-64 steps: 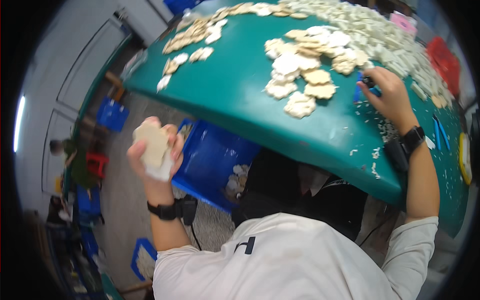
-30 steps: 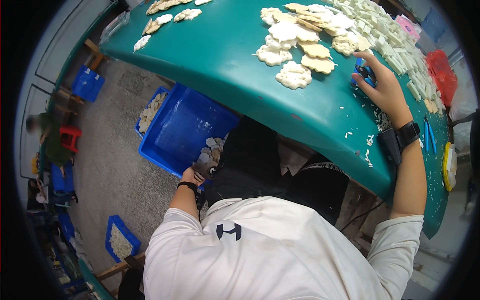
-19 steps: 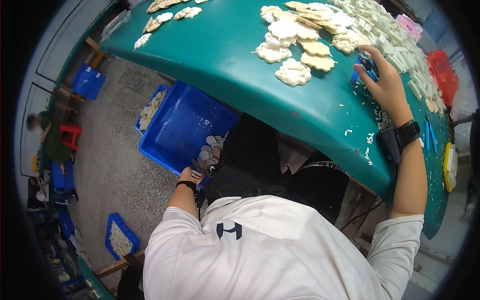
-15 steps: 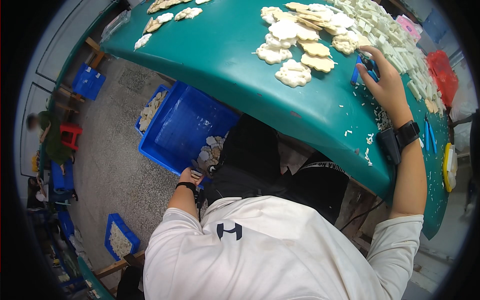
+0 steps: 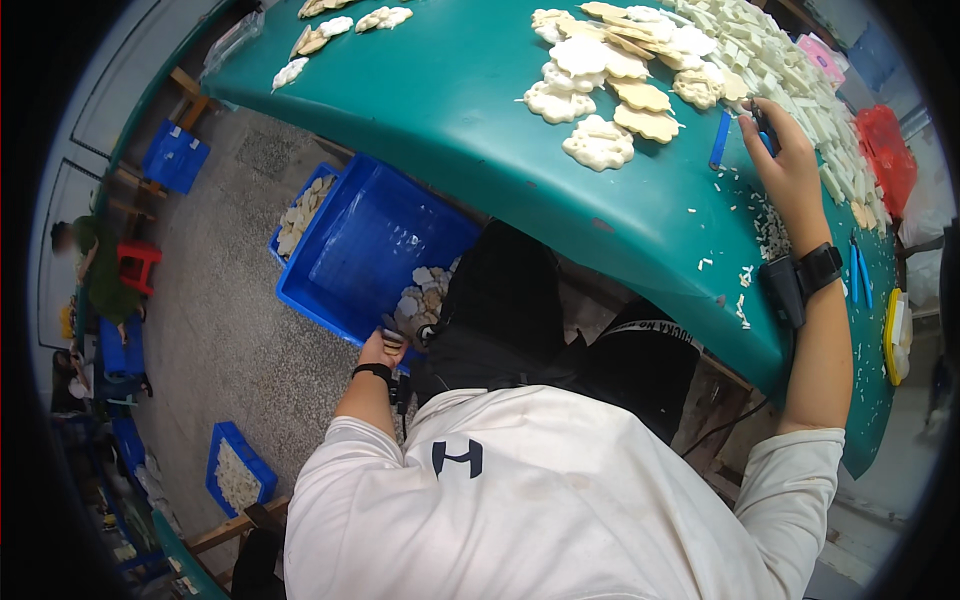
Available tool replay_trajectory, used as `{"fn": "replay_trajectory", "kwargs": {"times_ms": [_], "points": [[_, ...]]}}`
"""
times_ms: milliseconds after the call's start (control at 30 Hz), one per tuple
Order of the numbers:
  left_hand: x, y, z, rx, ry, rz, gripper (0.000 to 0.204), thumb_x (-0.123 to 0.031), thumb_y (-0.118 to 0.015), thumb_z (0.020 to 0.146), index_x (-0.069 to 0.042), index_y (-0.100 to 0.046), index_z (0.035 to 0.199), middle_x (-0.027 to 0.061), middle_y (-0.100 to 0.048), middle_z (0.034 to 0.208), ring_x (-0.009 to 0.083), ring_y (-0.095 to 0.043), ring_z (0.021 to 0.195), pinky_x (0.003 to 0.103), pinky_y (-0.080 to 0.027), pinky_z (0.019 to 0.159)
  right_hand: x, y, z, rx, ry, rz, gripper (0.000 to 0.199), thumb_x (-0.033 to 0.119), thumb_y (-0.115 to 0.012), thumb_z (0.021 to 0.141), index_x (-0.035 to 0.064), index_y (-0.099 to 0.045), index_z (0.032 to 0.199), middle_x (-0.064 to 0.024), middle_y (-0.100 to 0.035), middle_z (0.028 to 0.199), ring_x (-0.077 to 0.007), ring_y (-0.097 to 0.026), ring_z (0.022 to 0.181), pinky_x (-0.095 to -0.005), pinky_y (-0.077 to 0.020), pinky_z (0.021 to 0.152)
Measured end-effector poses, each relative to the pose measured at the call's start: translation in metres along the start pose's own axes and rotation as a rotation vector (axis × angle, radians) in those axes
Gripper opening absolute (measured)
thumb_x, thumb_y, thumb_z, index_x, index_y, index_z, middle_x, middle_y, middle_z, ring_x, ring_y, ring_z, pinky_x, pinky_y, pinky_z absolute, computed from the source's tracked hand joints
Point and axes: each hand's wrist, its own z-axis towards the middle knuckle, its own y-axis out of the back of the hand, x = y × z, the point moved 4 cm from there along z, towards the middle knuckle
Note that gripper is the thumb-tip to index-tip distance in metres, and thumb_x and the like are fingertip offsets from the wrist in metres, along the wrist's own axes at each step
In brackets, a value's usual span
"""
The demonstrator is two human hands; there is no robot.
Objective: Trimming the edges of star-shaped white foam pieces using a pair of pliers.
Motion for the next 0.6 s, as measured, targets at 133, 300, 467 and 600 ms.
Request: {"fn": "replay_trajectory", "kwargs": {"times_ms": [133,300,467,600], "points": [[0.012,0.004,0.007,-0.044,0.041,-0.048,0.029,-0.021,-0.053,0.098,-0.003,-0.051,0.121,0.0190,-0.060,0.119,0.0366,-0.062,0.106,0.052,-0.060,0.080,-0.001,0.000,-0.001,-0.024,0.008,-0.014,0.033,0.027,-0.068,0.094,0.0004,-0.064,0.112,-0.0159,-0.069,0.099,-0.0265,-0.067,0.086,-0.0336,-0.0522,0.079],[0.011,0.000,0.007,0.054,0.074,-0.067,0.029,-0.021,-0.050,0.099,-0.004,-0.050,0.123,0.0179,-0.059,0.120,0.0361,-0.061,0.109,0.051,-0.058,0.083,-0.004,0.000,0.000,-0.034,-0.006,-0.025,0.033,0.028,-0.068,0.094,-0.0002,-0.064,0.111,-0.0165,-0.069,0.101,-0.0268,-0.068,0.089,-0.0335,-0.0527,0.081],[0.010,-0.020,-0.004,0.146,0.025,-0.002,0.031,-0.023,-0.048,0.099,-0.008,-0.051,0.126,0.0167,-0.058,0.124,0.0350,-0.059,0.113,0.052,-0.055,0.090,-0.004,0.003,0.001,-0.029,0.019,-0.031,0.033,0.027,-0.068,0.094,-0.0003,-0.064,0.111,-0.0160,-0.069,0.102,-0.0260,-0.068,0.089,-0.0332,-0.0528,0.081],[0.009,-0.007,-0.007,0.016,0.041,-0.086,0.040,-0.028,-0.051,0.099,-0.008,-0.046,0.133,0.0167,-0.054,0.126,0.0369,-0.057,0.113,0.058,-0.053,0.087,0.002,-0.001,0.003,-0.017,0.009,-0.020,0.032,0.026,-0.069,0.093,-0.0002,-0.064,0.111,-0.0154,-0.069,0.101,-0.0251,-0.068,0.087,-0.0331,-0.0530,0.080]]}}
